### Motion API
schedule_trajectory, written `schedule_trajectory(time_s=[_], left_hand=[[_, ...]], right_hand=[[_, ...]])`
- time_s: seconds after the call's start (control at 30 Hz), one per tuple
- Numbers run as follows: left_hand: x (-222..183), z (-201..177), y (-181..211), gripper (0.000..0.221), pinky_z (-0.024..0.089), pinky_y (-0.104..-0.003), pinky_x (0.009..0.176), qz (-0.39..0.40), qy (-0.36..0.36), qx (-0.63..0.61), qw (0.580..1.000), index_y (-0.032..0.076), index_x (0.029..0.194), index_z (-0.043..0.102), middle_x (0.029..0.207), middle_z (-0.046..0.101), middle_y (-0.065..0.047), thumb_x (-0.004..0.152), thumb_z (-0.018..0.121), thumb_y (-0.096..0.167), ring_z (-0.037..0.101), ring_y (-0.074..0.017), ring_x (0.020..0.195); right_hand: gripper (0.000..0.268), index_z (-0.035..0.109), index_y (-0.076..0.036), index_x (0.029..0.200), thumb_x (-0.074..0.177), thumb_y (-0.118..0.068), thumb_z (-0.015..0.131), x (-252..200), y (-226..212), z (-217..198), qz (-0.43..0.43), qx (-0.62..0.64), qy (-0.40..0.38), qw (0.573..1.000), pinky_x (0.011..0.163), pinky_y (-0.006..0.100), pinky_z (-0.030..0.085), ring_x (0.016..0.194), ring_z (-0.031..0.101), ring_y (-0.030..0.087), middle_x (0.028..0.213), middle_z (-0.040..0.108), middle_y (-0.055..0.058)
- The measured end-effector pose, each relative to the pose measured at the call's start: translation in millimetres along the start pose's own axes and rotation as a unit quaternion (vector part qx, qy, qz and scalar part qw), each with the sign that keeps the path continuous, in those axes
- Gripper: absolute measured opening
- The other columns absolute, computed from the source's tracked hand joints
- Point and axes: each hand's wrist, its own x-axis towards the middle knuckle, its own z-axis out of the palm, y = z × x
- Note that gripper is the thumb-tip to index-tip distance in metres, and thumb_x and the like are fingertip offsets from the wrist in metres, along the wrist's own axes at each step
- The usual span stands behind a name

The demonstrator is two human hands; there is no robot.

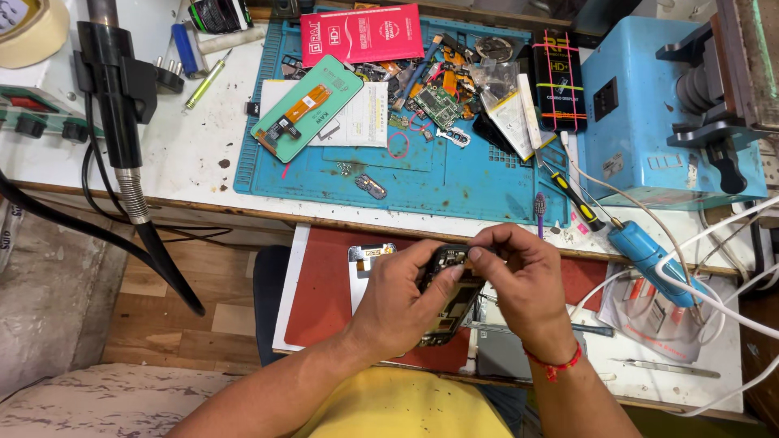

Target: The person cleans the internal frame of a mobile phone using a small brush, then aligns and presses a replacement component into the device frame.

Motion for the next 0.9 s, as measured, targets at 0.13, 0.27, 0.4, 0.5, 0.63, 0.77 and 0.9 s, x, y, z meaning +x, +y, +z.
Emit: schedule_trajectory(time_s=[0.13,0.27,0.4,0.5,0.63,0.77,0.9], left_hand=[[0,-2,1,0.029,0.049,-0.028,0.059,0.012,0.002,0.004,1.000,-0.001,0.124,0.066,0.085,0.073,-0.005,0.098,0.064,0.012,0.055,-0.0041,0.068],[0,-4,1,0.027,0.048,-0.028,0.056,-0.025,-0.013,0.004,1.000,0.000,0.121,0.068,0.077,0.071,-0.005,0.097,0.064,0.013,0.054,-0.0046,0.064],[-1,-2,-2,0.024,0.050,-0.026,0.058,-0.004,-0.015,-0.006,1.000,-0.001,0.118,0.068,0.076,0.070,-0.005,0.099,0.065,0.012,0.057,-0.0032,0.067],[-1,-1,-5,0.022,0.049,-0.027,0.058,-0.010,-0.019,0.008,1.000,-0.001,0.116,0.069,0.076,0.068,-0.004,0.099,0.066,0.012,0.055,-0.0036,0.068],[1,0,-15,0.028,0.048,-0.025,0.064,-0.055,-0.014,-0.059,0.997,0.000,0.123,0.068,0.089,0.071,-0.001,0.099,0.064,0.012,0.054,-0.0027,0.077],[8,-3,-31,0.024,0.054,-0.024,0.084,-0.093,-0.010,-0.299,0.950,-0.003,0.120,0.068,0.106,0.074,-0.002,0.102,0.061,0.012,0.065,-0.0052,0.093],[10,-10,-44,0.024,0.054,-0.027,0.086,-0.086,0.015,-0.353,0.932,-0.004,0.120,0.068,0.108,0.074,-0.006,0.103,0.060,0.010,0.066,-0.0083,0.094]], right_hand=[[0.008,0.070,0.003,0.100,0.094,-0.002,0.072,-6,0,3,0.003,-0.044,0.000,0.999,0.067,0.022,0.048,0.077,0.058,0.004,0.087,0.069,0.000],[0.010,0.073,0.003,0.099,0.090,0.000,0.072,-4,-3,-5,0.043,0.016,-0.001,0.999,0.070,0.022,0.052,0.076,0.062,0.005,0.084,0.071,0.002],[0.012,0.072,0.003,0.100,0.089,0.000,0.067,-4,2,-9,0.015,0.048,-0.008,0.999,0.072,0.022,0.054,0.078,0.064,0.005,0.087,0.073,0.002],[0.010,0.071,0.004,0.101,0.091,0.001,0.070,-5,8,-7,0.004,0.012,-0.001,1.000,0.070,0.022,0.050,0.077,0.061,0.006,0.086,0.070,0.002],[0.012,0.070,0.006,0.105,0.094,0.001,0.070,-3,5,-1,0.014,0.012,-0.002,1.000,0.073,0.022,0.051,0.082,0.062,0.007,0.091,0.071,0.003],[0.037,0.064,-0.002,0.128,0.091,-0.001,0.062,-6,-11,-1,0.071,0.075,-0.027,0.994,0.072,0.020,0.054,0.089,0.068,0.006,0.101,0.073,0.002],[0.035,0.064,0.004,0.127,0.093,0.000,0.060,-11,-3,-4,0.104,0.148,0.001,0.983,0.069,0.029,0.060,0.089,0.073,0.015,0.106,0.076,0.011]])
